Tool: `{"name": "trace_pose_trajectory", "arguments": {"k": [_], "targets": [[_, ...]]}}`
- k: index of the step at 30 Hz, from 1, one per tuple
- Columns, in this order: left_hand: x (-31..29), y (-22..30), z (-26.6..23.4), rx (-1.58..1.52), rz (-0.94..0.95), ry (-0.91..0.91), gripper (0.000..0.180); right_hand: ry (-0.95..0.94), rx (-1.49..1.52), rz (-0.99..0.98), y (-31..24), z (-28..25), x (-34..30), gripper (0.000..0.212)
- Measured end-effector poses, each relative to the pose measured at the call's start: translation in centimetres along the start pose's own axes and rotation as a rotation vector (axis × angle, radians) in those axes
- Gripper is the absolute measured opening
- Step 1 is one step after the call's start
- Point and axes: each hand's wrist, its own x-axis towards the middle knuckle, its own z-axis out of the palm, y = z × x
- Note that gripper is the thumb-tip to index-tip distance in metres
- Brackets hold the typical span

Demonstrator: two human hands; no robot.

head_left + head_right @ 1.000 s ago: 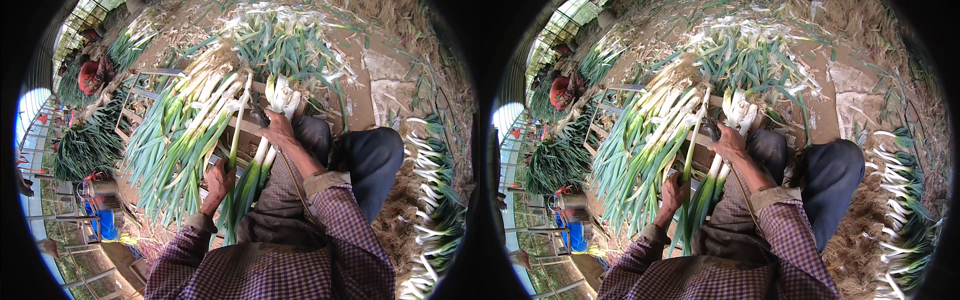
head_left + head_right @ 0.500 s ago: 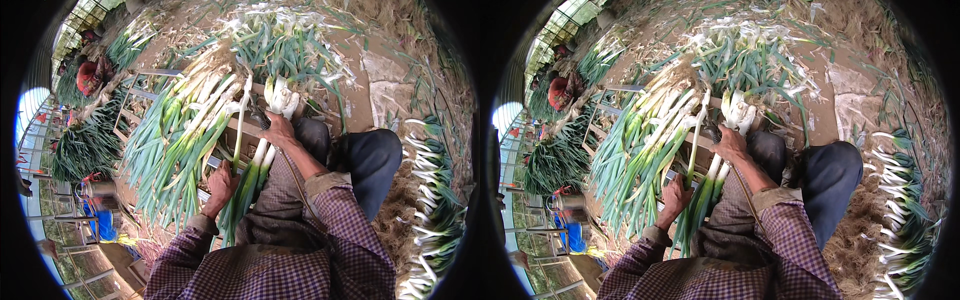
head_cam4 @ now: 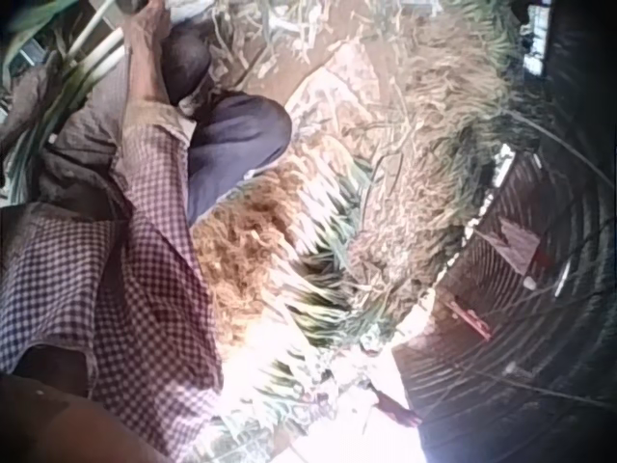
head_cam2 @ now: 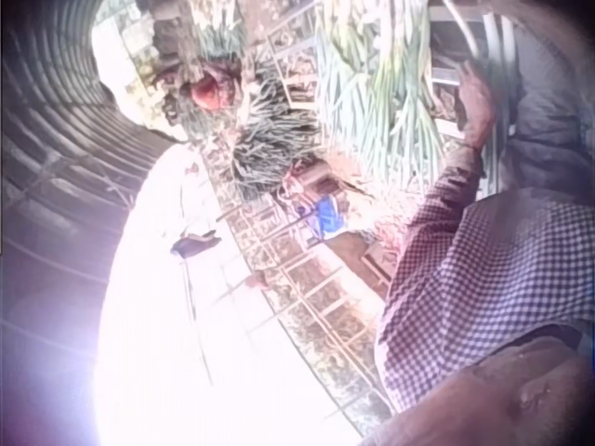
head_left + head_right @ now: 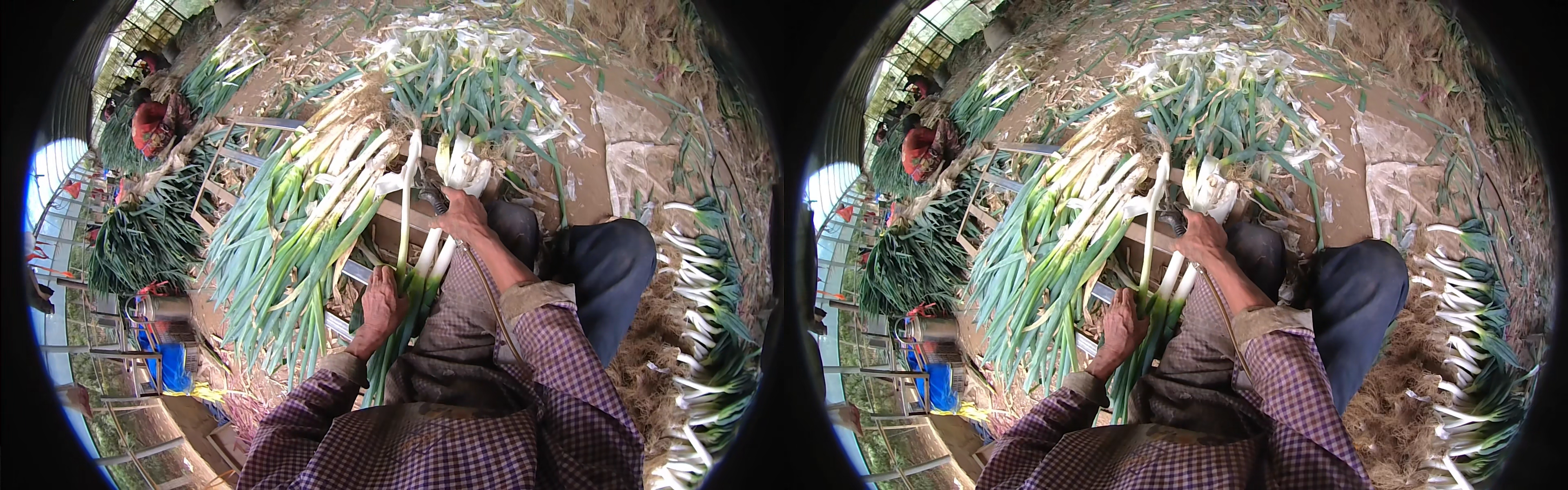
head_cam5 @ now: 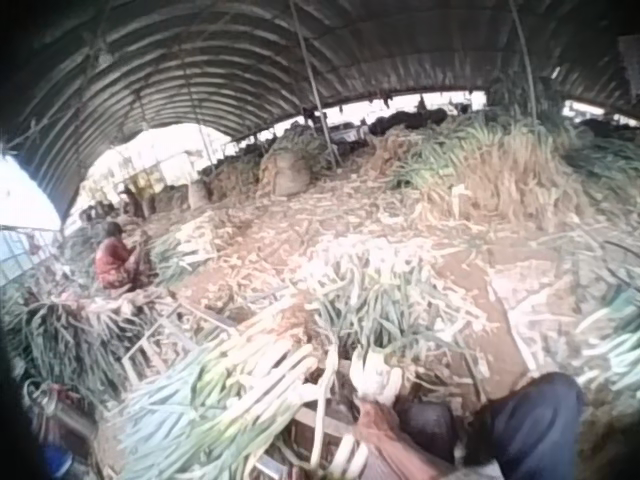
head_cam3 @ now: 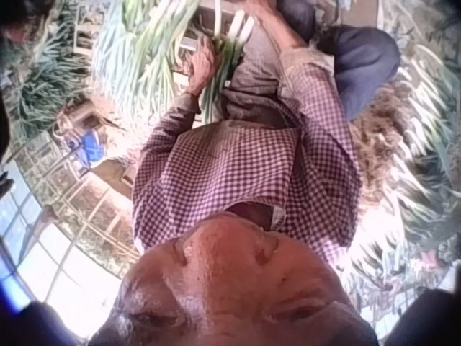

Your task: The person sits on the ground and uses a handheld knife to trim the roots and outer layers of long green vegetables. They repeatedly pick up stalks, cut the ends, and place the trimmed pieces aside.

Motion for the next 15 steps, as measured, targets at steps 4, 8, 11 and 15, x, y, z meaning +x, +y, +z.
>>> {"name": "trace_pose_trajectory", "arguments": {"k": [4, 8, 11, 15], "targets": [[0.2, -1.0, 0.9, -0.156, -0.055, 0.011, 0.056, 0.053, 0.006, -0.038, 0.8, 0.1, -1.8, 0.049], [1.2, 0.4, -1.0, -0.353, -0.23, -0.057, 0.064, 0.06, 0.027, -0.045, 1.2, -0.4, -3.7, 0.062], [2.0, -0.4, -1.0, -0.245, -0.125, -0.071, 0.068, 0.06, 0.04, -0.112, 0.8, -0.5, -5.8, 0.08], [1.7, 1.0, -1.1, -0.202, -0.039, -0.079, 0.058, 0.025, 0.085, -0.265, 1.1, -0.7, -8.2, 0.08]]}}
